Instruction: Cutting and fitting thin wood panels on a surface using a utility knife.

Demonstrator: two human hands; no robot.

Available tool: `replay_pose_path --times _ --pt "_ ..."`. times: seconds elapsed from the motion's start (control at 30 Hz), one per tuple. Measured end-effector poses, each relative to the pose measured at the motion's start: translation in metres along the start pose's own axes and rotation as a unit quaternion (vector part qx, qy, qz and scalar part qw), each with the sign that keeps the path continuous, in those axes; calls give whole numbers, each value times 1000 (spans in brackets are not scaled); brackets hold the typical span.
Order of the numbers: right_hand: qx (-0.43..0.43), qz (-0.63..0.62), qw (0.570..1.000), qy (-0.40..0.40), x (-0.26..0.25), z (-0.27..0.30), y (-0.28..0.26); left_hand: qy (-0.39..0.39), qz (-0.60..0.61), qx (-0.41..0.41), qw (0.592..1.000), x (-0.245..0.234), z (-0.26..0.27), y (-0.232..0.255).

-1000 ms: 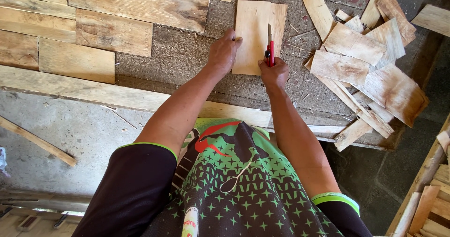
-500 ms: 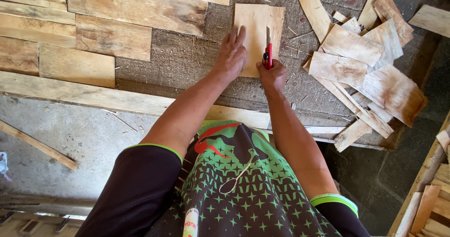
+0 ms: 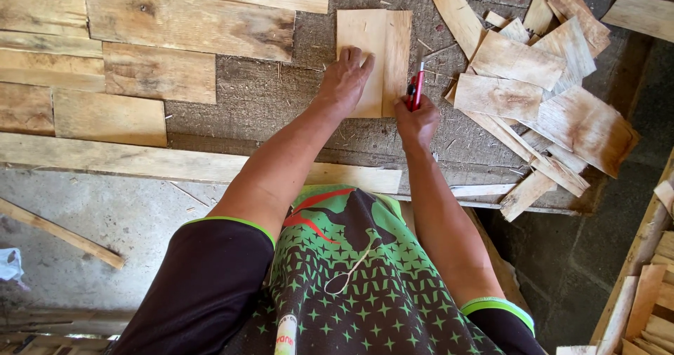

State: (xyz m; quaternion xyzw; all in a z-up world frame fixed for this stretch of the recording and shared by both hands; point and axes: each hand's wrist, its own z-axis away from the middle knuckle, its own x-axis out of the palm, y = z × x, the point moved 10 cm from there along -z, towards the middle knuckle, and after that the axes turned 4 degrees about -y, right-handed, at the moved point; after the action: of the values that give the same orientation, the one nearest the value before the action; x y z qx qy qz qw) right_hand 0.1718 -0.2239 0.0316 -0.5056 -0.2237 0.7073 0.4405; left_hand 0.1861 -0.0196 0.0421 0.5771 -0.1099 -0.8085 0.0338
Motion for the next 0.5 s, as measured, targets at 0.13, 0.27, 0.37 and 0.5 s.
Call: replay_pose_path --times 0.13,0.27,0.37,0.5 --pt "-54 83 995 -31 18 4 -10 -39 -21 -19 999 27 -14 -1" --pt "-78 120 989 -29 25 7 -20 -54 67 -69 994 33 -17 -11" --pt "-31 134 989 -48 28 5 -11 -42 -50 -7 998 11 0 1" --pt "-85 129 988 -28 27 4 -15 36 -16 18 999 -32 -1 8"
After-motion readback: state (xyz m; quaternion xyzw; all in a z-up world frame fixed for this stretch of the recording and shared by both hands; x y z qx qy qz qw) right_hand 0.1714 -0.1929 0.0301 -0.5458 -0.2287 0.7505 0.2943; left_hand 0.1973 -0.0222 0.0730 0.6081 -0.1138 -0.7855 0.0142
